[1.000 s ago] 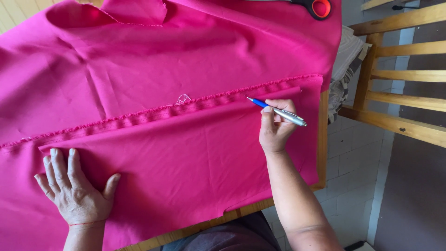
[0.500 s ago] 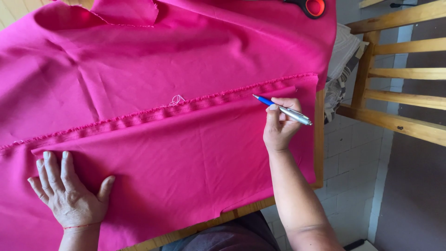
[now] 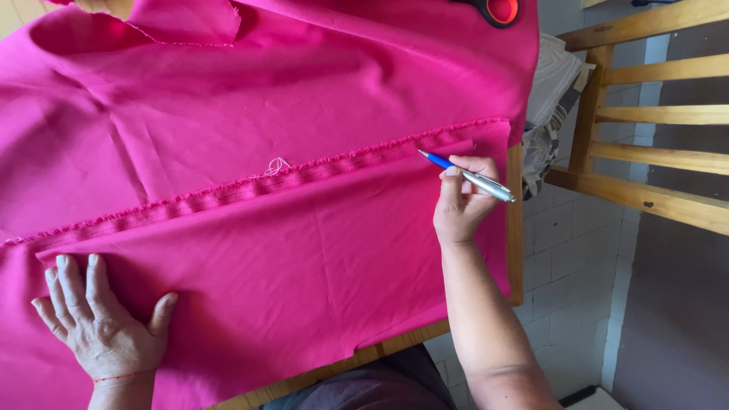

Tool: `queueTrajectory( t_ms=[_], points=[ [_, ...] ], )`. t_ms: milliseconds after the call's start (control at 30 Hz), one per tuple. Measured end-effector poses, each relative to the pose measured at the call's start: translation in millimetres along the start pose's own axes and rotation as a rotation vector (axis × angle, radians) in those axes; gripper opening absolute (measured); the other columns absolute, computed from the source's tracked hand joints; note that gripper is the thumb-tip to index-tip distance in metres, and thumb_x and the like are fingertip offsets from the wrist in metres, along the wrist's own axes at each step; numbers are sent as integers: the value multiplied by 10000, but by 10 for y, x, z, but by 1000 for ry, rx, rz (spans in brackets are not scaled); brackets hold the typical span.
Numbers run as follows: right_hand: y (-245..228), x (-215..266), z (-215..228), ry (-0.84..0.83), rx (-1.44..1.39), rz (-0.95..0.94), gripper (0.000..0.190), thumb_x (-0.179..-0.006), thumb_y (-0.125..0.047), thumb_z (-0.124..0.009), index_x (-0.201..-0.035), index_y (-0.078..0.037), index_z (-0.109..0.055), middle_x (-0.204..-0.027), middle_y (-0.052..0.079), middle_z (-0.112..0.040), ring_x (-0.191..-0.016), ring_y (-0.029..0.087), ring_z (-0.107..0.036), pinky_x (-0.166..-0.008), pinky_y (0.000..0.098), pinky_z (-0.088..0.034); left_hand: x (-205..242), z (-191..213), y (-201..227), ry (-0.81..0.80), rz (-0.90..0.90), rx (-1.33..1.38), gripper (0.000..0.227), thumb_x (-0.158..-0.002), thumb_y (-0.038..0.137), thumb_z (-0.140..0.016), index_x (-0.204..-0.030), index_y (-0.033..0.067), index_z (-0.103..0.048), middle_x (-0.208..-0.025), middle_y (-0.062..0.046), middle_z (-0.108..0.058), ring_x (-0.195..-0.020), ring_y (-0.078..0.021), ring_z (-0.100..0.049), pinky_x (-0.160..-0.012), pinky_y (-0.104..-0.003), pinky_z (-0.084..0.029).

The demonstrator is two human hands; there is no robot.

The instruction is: The person marks a line on a large piece of pink fabric using a blue pen. Then, they use a pair of scissors to cut the fabric along the marked line.

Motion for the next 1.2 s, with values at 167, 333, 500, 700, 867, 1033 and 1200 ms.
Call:
queueTrajectory(
  t_ms=[167,333,500,700,867,1033,1200],
  points=[
    [-4,-39,51,3,1,6,122,-1085,13,-660,-1159,-44,-737,-1005,108,-760,-793,176,-739,-657,287,-595,-23,24,36,-3,-3,-4,1198,-1135,725,-630,-1842,-239,-535,-1896,-549,-464,-1784,-710,-367,-1412,-883,-168],
    [66,-82,63,31,7,14,143,-1092,24,-647,-1169,-47,-746,-996,113,-769,-827,192,-750,-721,309,-632,-19,21,31,5,-12,-2,1204,-1139,730,-631,-1837,-247,-542,-1894,-553,-468,-1787,-712,-359,-1415,-884,-166],
    [117,-111,139,72,-22,23,159,-1083,30,-646,-1191,-49,-731,-1014,143,-766,-855,204,-749,-796,341,-661,-25,31,53,15,-19,-15,1203,-1146,727,-634,-1838,-253,-553,-1886,-561,-483,-1773,-726,-390,-1407,-892,-183],
    [195,-155,211,83,22,44,142,-1089,19,-657,-1182,-50,-739,-980,132,-765,-873,207,-761,-827,355,-671,-21,31,49,9,-20,-15,1201,-1136,706,-659,-1843,-258,-548,-1889,-569,-478,-1773,-732,-391,-1409,-888,-178],
    [228,-184,246,145,6,32,191,-1032,28,-649,-1167,-58,-754,-913,108,-760,-866,199,-744,-850,375,-652,-20,22,43,9,-18,-8,1195,-1131,703,-663,-1841,-250,-541,-1891,-569,-471,-1777,-734,-377,-1404,-899,-173],
    [284,-174,269,174,-16,8,192,-1024,34,-653,-1156,-58,-758,-901,116,-761,-845,190,-744,-826,354,-637,-19,23,47,8,-19,-14,1194,-1127,693,-669,-1839,-257,-543,-1890,-569,-473,-1772,-737,-388,-1402,-898,-181],
    [324,-179,276,204,-2,45,290,-959,70,-599,-1161,-70,-753,-906,97,-753,-855,186,-718,-884,373,-630,-21,19,46,15,-24,-19,1200,-1135,708,-656,-1837,-259,-549,-1885,-575,-477,-1769,-741,-393,-1401,-898,-183]
  ],
)
Point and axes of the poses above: each hand's wrist, its own x-axis away from the middle knuckle, its own z-axis out of the back of the hand, y = z × x, the point moved 4 cm from there along -x, towards the middle knuckle
